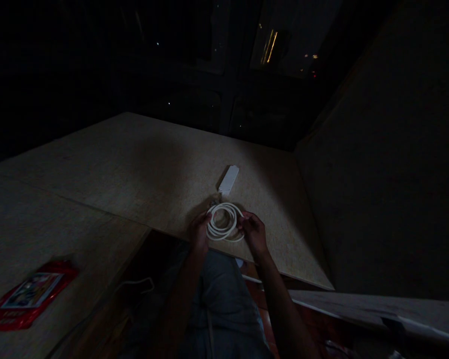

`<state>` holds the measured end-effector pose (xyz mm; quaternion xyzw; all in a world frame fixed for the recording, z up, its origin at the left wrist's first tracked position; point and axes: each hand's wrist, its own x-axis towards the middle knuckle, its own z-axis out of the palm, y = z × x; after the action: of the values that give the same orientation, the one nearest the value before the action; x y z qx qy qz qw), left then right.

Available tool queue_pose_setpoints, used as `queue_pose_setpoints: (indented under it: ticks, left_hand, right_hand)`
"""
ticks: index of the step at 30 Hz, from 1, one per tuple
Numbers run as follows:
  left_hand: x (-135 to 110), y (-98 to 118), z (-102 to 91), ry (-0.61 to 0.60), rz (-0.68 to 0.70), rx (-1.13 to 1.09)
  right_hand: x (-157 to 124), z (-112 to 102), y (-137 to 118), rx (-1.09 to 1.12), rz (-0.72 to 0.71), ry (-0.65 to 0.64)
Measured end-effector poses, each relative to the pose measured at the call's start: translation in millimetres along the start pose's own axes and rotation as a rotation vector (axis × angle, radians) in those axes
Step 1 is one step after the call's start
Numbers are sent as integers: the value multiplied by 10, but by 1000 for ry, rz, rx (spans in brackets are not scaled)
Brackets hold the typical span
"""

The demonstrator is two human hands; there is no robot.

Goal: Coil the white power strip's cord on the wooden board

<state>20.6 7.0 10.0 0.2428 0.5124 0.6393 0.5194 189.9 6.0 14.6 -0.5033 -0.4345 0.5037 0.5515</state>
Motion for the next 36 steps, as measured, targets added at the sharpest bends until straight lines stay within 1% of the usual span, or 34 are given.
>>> queue_pose_setpoints:
  ticks: [2,4,8,11,13,16,17,19,22,24,26,28,31,33,36]
  left_hand:
    - [-12,61,-30,91,24,-18]
    - [-25,152,-56,150,31,-36]
    - [-46,358,-137,159,34,-90]
    - [-42,425,-221,139,40,-85]
    - [-27,390,-256,102,17,-32]
    - [-5,245,-249,18,-15,87]
    - [-5,191,-233,2,2,145]
    - [-25,103,-194,-14,79,286]
    - [-88,49,-156,-88,206,507]
    - [-125,49,-154,-132,245,621]
    - [-141,53,-163,-133,242,684]
    - [-139,53,-171,-132,202,655]
    - [-121,58,-173,-147,132,453]
    - [-108,86,-182,-142,76,296]
    - [-82,165,-234,-97,12,121]
  right_hand:
    - [-3,-8,-18,50,23,8]
    - [0,-12,-41,115,44,34]
    - [15,-18,-87,255,60,94]
    - [18,-23,-103,308,52,108]
    - [11,-24,-107,308,48,107]
    - [-3,-24,-113,304,41,98]
    - [-7,-26,-117,306,37,90]
    - [-10,-38,-125,318,33,76]
    - [-4,-78,-141,331,48,43]
    - [4,-116,-157,330,77,-8]
    - [13,-154,-175,335,106,-76]
    - [25,-183,-189,351,126,-129]
    - [44,-207,-193,383,149,-173]
    - [60,-219,-178,414,160,-175]
    - [89,-252,-131,490,155,-139]
